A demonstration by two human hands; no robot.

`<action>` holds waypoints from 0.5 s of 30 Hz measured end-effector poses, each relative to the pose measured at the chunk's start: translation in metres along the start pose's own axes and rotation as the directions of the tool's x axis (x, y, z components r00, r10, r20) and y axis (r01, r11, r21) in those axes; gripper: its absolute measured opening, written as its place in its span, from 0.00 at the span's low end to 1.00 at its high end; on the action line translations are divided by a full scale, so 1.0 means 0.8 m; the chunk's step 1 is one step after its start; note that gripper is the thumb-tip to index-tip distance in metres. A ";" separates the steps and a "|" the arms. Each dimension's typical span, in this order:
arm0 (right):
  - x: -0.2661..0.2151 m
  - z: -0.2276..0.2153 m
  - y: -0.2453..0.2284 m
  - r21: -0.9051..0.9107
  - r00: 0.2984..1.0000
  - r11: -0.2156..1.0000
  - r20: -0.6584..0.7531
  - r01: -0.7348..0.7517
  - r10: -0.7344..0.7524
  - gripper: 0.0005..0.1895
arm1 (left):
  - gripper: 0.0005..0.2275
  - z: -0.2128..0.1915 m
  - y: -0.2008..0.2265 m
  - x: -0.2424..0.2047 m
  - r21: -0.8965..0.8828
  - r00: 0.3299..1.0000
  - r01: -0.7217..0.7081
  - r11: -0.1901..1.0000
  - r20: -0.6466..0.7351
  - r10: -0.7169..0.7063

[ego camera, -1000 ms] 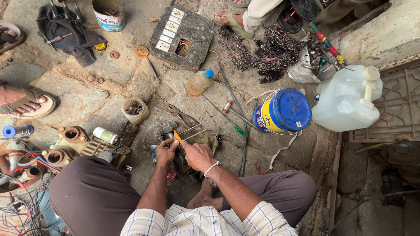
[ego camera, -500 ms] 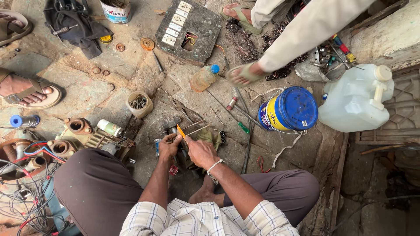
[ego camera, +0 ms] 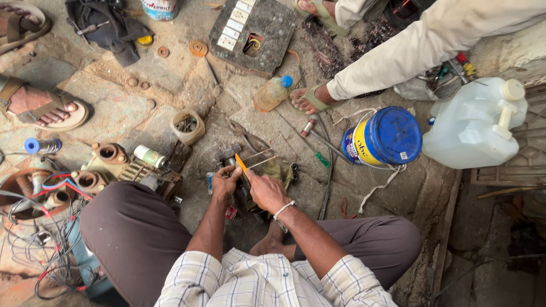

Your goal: The person sits on the floor and uses a yellow-handled tool to scrape and clean a small metal component. They repeatedly scrape the surface of the object, occasionally adjusting its position, and continue the scraping action throughout the clip.

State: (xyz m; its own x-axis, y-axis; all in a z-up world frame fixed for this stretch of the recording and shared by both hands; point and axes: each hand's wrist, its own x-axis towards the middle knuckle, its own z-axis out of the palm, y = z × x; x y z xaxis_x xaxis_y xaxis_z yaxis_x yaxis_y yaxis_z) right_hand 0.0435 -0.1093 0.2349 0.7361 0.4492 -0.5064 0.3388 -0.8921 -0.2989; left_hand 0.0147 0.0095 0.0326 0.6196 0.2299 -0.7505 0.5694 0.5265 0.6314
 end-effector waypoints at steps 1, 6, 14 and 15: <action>0.000 0.002 0.001 -0.009 1.000 1.000 -0.020 -0.002 0.002 0.21 | 0.21 -0.001 -0.001 -0.001 -0.009 1.000 -0.015 1.000 0.003 0.015; -0.004 0.022 0.009 -0.012 0.996 1.000 -0.093 -0.004 0.003 0.24 | 0.22 -0.002 0.011 -0.020 0.169 0.984 -0.175 0.970 -0.007 0.178; 0.009 0.026 0.008 0.011 0.994 1.000 -0.112 0.013 -0.011 0.24 | 0.22 0.012 0.074 -0.066 -0.035 0.983 -0.185 0.982 -0.003 0.185; 0.013 0.026 0.007 0.007 0.994 1.000 -0.107 0.008 -0.007 0.24 | 0.21 0.012 0.073 -0.064 -0.025 0.984 -0.180 0.983 -0.009 0.180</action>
State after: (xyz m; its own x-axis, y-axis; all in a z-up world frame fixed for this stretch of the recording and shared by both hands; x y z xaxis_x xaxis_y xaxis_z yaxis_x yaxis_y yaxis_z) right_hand 0.0406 -0.1083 0.2113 0.7920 0.4480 -0.4147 0.3407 -0.8880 -0.3088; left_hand 0.0208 0.0206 0.1098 0.7070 0.3281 -0.6265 0.4350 0.4966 0.7511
